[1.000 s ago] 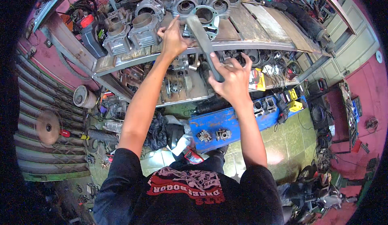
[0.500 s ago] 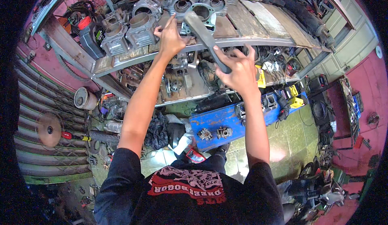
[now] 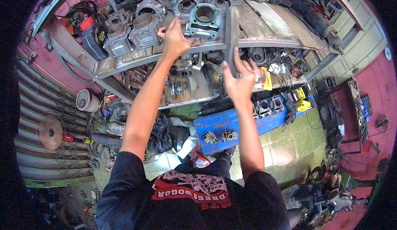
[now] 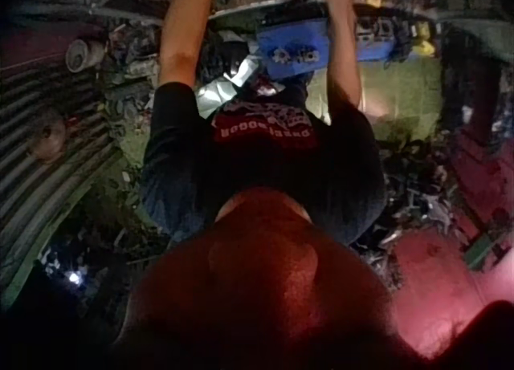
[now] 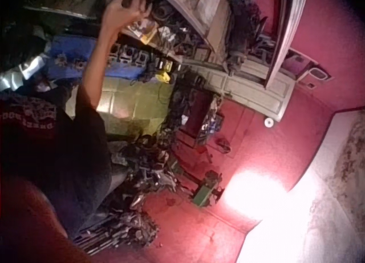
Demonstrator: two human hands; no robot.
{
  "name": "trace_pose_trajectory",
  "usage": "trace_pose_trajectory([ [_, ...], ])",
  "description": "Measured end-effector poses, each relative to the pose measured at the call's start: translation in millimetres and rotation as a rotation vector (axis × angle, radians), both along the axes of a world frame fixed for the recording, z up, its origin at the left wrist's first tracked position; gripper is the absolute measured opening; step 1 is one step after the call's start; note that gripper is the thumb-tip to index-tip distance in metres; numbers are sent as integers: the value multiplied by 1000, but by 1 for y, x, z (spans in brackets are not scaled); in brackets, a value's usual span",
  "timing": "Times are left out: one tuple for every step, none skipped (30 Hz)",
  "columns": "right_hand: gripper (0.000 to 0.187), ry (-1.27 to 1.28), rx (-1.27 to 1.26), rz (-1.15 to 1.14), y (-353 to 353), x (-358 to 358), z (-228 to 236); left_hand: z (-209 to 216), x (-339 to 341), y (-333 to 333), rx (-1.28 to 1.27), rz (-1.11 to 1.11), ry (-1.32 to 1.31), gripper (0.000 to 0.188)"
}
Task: The person uses a wire brush to scrub the surfaces of several metallic engine cylinder heads placed on a workbench. They systematically clean the faces and edges of each part, rotating them to access different areas, and then place the cleaned items into a blue tray.
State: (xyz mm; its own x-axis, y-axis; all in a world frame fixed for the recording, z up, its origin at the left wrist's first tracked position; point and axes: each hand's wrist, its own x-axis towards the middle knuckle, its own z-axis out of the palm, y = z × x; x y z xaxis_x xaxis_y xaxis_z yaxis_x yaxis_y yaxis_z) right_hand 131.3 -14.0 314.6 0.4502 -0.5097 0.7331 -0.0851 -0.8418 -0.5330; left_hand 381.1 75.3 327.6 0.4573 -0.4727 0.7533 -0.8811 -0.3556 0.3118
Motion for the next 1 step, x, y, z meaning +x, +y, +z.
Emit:
trace_pose_trajectory([
  [56, -3, 48, -45, 14, 12, 0, 1, 2, 1, 6, 0, -3, 78],
])
